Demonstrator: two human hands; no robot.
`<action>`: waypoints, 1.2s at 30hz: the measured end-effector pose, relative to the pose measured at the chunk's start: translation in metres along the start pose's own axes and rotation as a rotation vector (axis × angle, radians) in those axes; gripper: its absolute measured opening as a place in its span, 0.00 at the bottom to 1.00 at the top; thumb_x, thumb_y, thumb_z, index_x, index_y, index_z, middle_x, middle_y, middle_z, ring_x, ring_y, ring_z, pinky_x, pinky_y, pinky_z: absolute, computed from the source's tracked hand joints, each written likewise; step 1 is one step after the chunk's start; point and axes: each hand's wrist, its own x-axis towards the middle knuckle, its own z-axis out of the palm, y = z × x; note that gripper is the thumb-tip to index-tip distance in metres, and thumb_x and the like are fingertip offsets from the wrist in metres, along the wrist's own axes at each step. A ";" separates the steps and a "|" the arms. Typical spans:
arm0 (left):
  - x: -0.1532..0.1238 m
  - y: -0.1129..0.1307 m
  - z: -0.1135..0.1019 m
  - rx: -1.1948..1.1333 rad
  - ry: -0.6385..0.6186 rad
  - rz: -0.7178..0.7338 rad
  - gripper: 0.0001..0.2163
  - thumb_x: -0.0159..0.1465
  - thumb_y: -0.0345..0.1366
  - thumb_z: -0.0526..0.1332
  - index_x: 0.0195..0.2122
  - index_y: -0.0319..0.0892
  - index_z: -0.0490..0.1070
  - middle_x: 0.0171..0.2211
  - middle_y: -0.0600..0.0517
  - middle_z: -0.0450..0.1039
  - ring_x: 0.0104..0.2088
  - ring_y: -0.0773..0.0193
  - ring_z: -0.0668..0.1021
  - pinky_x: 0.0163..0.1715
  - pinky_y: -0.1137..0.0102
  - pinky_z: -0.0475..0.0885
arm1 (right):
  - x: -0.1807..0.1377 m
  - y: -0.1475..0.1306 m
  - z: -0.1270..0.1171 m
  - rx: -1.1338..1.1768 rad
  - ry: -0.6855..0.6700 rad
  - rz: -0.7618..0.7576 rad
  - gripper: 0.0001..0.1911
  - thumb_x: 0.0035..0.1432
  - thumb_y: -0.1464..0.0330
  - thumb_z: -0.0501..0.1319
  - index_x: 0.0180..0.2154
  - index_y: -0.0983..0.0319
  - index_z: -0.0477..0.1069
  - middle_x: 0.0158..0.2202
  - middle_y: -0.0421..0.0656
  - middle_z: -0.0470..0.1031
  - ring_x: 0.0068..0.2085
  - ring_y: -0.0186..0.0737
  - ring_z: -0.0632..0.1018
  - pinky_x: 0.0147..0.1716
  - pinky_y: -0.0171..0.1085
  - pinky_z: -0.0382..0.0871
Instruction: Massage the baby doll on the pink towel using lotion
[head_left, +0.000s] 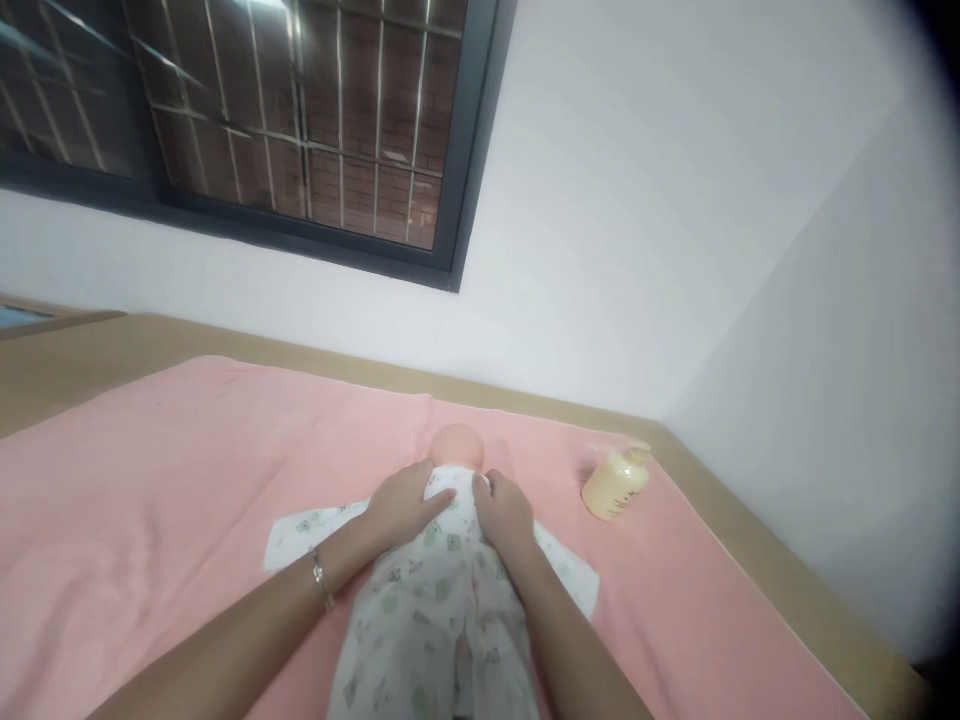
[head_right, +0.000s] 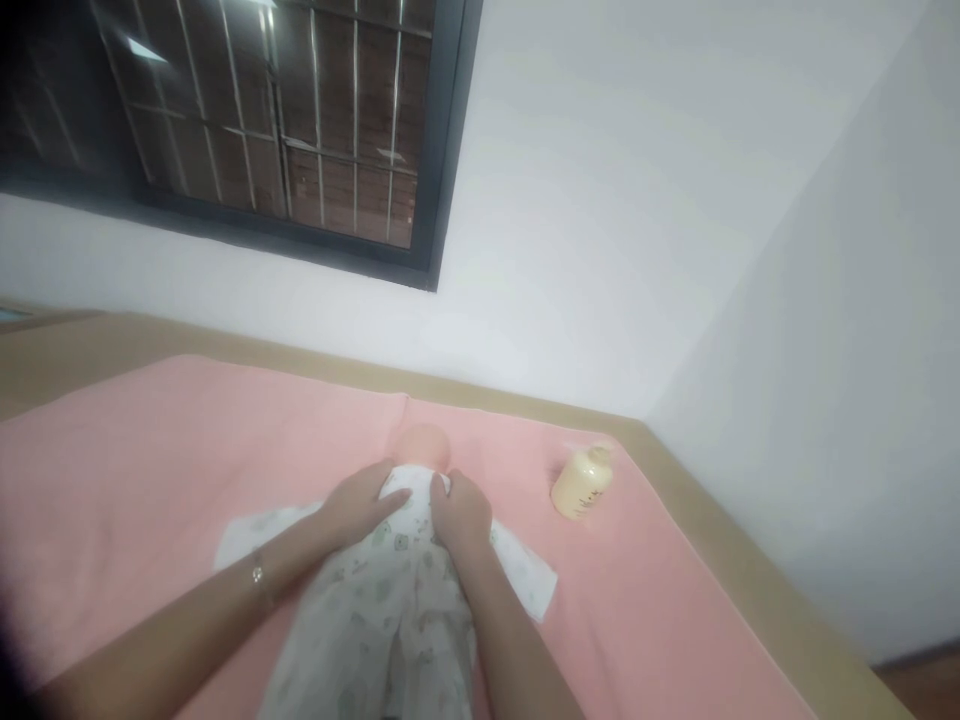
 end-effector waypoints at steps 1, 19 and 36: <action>0.000 0.000 0.000 0.001 0.002 0.001 0.19 0.63 0.55 0.49 0.39 0.44 0.65 0.38 0.50 0.73 0.37 0.58 0.74 0.34 0.66 0.66 | 0.000 0.000 0.000 -0.006 0.000 -0.001 0.21 0.64 0.56 0.43 0.30 0.60 0.67 0.28 0.44 0.73 0.29 0.40 0.71 0.26 0.34 0.53; -0.001 -0.001 0.000 -0.003 0.008 0.005 0.19 0.63 0.55 0.50 0.38 0.44 0.65 0.38 0.50 0.72 0.37 0.57 0.73 0.35 0.65 0.66 | -0.032 -0.031 -0.033 -0.389 -0.145 -0.165 0.24 0.69 0.62 0.40 0.46 0.68 0.70 0.43 0.56 0.74 0.43 0.49 0.75 0.41 0.42 0.64; -0.022 0.029 0.009 0.402 0.090 0.084 0.18 0.68 0.40 0.43 0.42 0.36 0.69 0.41 0.40 0.71 0.44 0.50 0.71 0.46 0.58 0.64 | -0.013 -0.015 -0.034 -0.149 -0.270 -0.178 0.28 0.67 0.56 0.39 0.47 0.66 0.69 0.47 0.56 0.74 0.48 0.49 0.73 0.48 0.47 0.60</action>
